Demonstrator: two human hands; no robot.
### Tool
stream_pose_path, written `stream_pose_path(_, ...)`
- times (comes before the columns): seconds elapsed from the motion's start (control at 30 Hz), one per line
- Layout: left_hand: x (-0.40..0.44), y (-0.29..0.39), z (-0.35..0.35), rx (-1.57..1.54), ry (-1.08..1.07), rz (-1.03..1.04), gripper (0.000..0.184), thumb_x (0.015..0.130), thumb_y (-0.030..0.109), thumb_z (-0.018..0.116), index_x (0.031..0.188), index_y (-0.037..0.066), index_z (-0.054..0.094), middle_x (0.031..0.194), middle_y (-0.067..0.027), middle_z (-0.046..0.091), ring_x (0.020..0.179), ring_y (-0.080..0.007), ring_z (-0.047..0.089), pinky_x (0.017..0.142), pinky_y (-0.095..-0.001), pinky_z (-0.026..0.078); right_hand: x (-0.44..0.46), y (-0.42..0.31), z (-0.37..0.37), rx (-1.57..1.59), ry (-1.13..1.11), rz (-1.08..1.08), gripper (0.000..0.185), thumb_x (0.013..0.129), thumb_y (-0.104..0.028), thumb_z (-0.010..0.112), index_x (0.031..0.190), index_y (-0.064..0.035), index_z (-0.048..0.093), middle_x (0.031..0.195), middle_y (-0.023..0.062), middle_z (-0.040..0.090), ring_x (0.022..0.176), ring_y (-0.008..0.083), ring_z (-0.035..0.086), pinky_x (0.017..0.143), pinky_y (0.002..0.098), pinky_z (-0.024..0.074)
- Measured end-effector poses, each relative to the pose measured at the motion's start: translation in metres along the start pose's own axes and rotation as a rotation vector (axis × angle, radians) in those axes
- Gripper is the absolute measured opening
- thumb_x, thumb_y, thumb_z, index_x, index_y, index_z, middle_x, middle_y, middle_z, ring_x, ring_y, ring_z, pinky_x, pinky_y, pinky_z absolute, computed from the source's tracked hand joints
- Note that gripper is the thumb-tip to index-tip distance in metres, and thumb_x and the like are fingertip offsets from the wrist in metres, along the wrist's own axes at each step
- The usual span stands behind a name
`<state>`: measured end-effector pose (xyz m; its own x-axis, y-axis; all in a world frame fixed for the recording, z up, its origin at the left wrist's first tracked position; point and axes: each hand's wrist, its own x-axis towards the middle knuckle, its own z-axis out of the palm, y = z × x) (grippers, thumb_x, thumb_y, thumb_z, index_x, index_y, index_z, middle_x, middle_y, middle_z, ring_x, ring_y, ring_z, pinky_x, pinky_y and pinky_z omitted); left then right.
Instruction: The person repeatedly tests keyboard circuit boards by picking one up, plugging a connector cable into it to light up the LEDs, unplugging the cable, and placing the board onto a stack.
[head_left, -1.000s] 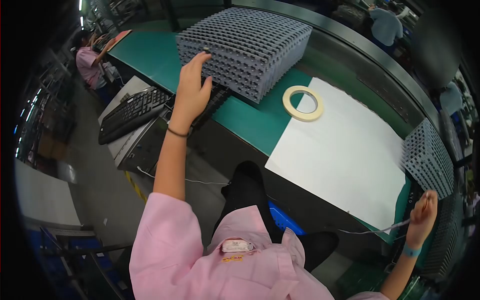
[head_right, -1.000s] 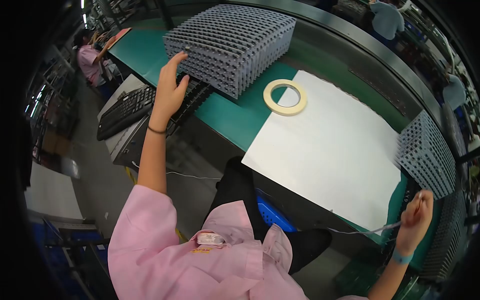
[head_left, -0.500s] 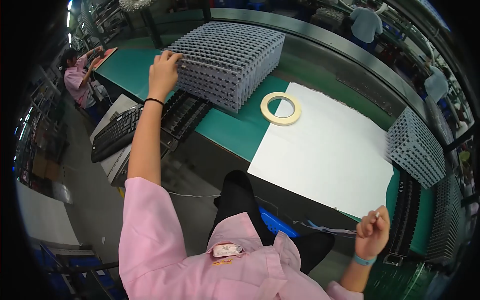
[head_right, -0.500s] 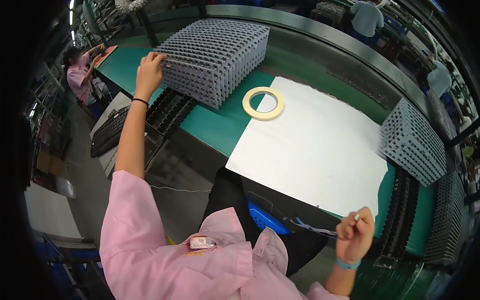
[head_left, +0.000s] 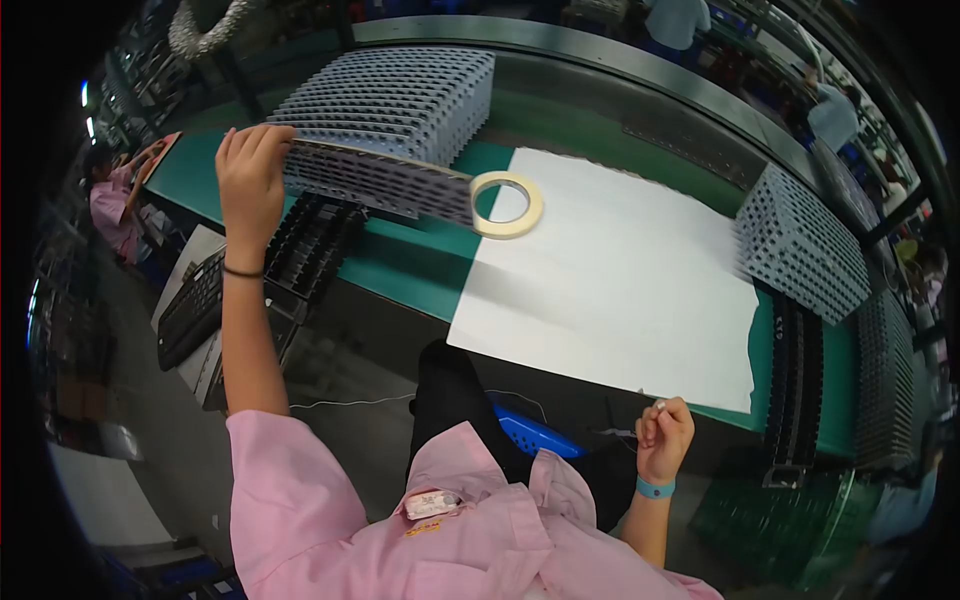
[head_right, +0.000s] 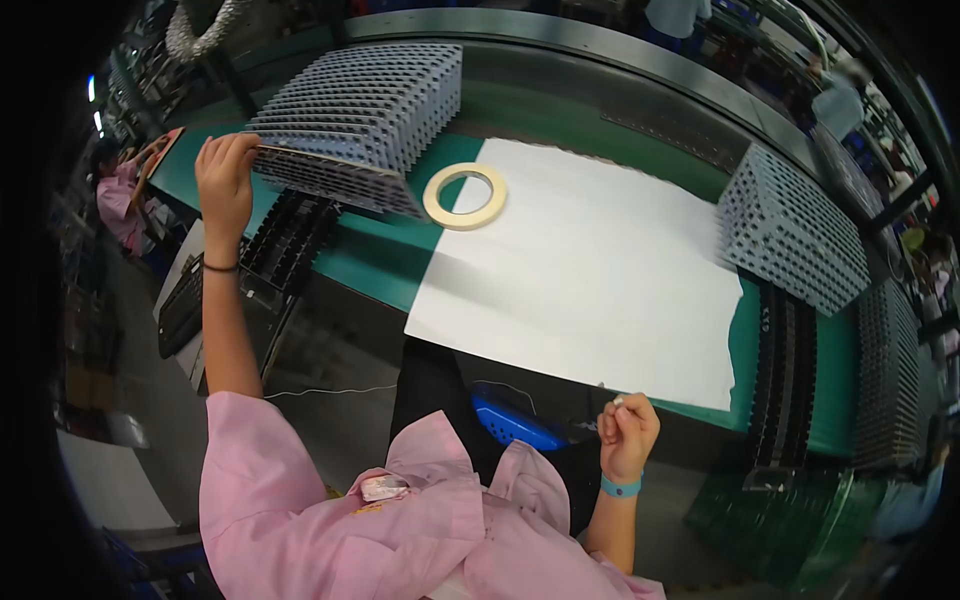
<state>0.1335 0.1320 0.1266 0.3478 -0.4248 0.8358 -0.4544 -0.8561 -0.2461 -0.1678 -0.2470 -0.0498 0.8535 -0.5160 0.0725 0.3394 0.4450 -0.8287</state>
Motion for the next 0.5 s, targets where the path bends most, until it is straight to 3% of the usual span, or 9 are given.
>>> stream_pose_path(0.17,0.013,0.105,-0.025,-0.168,0.099,0.115,0.013,0.074,0.006,0.057,0.088,0.008,0.058,0.082,-0.0006,0.056,0.075,-0.019,0.049,0.084,-0.0319,0.036,-0.005,-0.013,0.02,-0.032,0.009,0.064,0.005,0.079,-0.001,0.048,0.081,0.0006,0.052,0.064,0.0081,0.05,0.047,0.0083,0.036,0.041,0.018,0.0281)
stream_pose_path(0.33,0.007,0.211,-0.018,-0.46,0.139,0.146,0.017,0.067,0.006,0.054,0.084,0.008,0.056,0.072,-0.0024,0.045,0.057,-0.0177,0.037,0.054,-0.0284,0.033,-0.004,-0.038,0.048,-0.12,0.039,0.013,0.005,0.079,0.001,0.049,0.079,0.0017,0.054,0.06,0.0066,0.049,0.046,0.0084,0.036,0.041,0.0178,0.0278)
stream_pose_path(0.5,-0.002,0.291,-0.023,-0.605,0.137,0.161,0.016,0.064,0.009,0.057,0.081,0.009,0.056,0.069,-0.0019,0.042,0.054,-0.0155,0.035,0.048,-0.0262,0.031,0.005,-0.056,0.064,-0.167,0.167,-0.017,0.007,0.08,0.0,0.051,0.08,0.0033,0.058,0.055,0.0033,0.049,0.044,0.0056,0.034,0.041,0.0168,0.026)
